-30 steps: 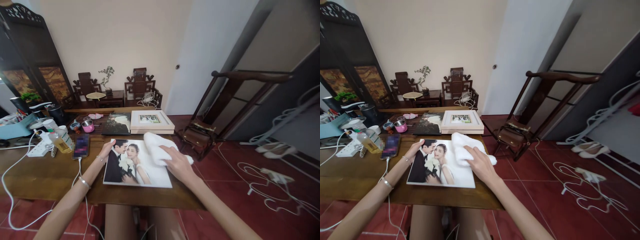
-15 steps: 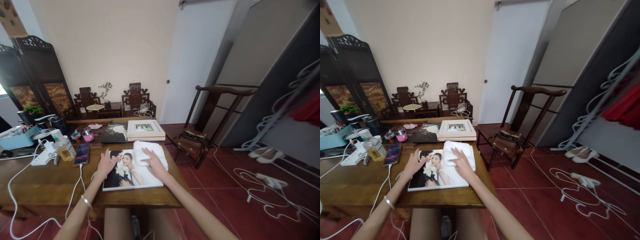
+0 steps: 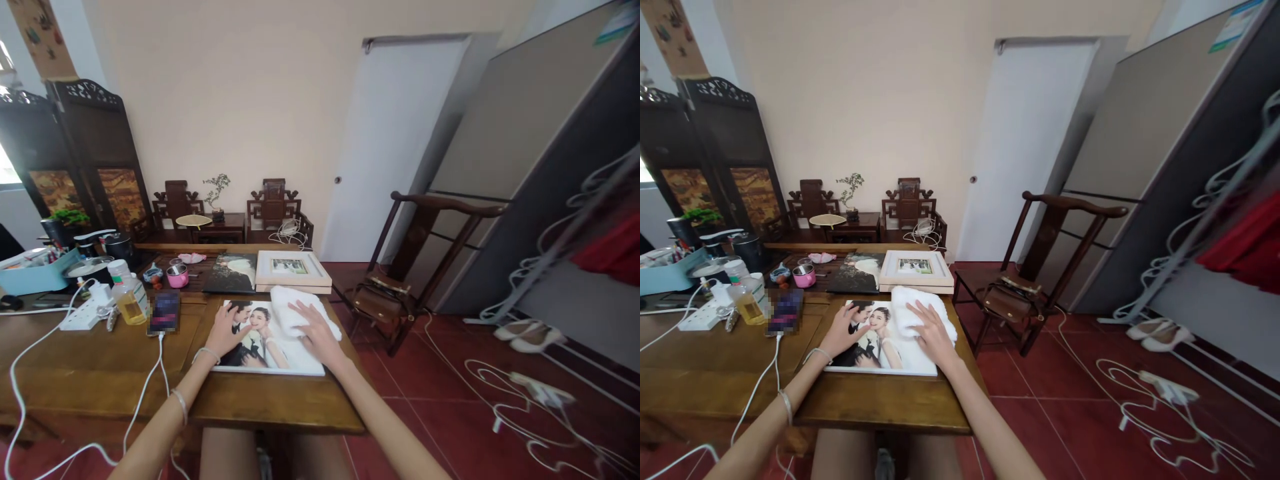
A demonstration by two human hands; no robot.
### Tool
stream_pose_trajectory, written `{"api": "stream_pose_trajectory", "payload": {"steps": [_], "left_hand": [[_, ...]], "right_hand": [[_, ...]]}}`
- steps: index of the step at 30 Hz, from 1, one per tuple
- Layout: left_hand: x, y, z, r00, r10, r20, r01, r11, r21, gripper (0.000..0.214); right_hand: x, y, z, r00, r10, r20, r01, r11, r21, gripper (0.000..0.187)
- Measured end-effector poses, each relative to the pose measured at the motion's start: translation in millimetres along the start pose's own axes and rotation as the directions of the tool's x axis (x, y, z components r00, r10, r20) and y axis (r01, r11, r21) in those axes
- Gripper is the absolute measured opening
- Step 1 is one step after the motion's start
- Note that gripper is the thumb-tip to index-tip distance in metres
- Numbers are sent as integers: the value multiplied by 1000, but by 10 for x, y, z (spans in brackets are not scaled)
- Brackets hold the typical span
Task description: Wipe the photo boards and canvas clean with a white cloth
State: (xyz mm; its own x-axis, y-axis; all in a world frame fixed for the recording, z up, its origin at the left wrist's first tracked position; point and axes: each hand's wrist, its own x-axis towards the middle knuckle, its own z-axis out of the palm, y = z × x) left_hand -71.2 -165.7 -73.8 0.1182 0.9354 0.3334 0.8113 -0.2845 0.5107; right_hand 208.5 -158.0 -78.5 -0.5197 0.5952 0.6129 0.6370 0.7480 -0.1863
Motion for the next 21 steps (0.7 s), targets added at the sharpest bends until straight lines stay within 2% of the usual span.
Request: {"api": "stream_pose_trajectory", "payload": {"steps": [2, 5, 9, 16, 21], "left_hand": [[-20, -14, -35, 997, 65, 30, -64, 997, -34, 68], [-93, -6, -93, 990, 139, 24, -137, 988, -73, 60], [-164, 17, -120, 995, 96, 18, -92, 986, -137, 44], [-173, -25, -130, 997, 73, 14, -70, 980, -186, 49], [-145, -53, -122, 996, 90, 28, -84, 981, -176, 54]], "right_hand": [[4, -13, 21, 998, 34, 46, -34, 999, -3, 52], [13, -37, 60, 994, 82, 78, -81, 997, -13, 55], [6, -44, 75, 995, 86, 59, -85, 996, -19, 53], [-26, -3, 85, 997, 62, 47, -63, 998, 2, 53], [21, -24, 6, 997, 42, 71, -38, 998, -54, 49]]}}
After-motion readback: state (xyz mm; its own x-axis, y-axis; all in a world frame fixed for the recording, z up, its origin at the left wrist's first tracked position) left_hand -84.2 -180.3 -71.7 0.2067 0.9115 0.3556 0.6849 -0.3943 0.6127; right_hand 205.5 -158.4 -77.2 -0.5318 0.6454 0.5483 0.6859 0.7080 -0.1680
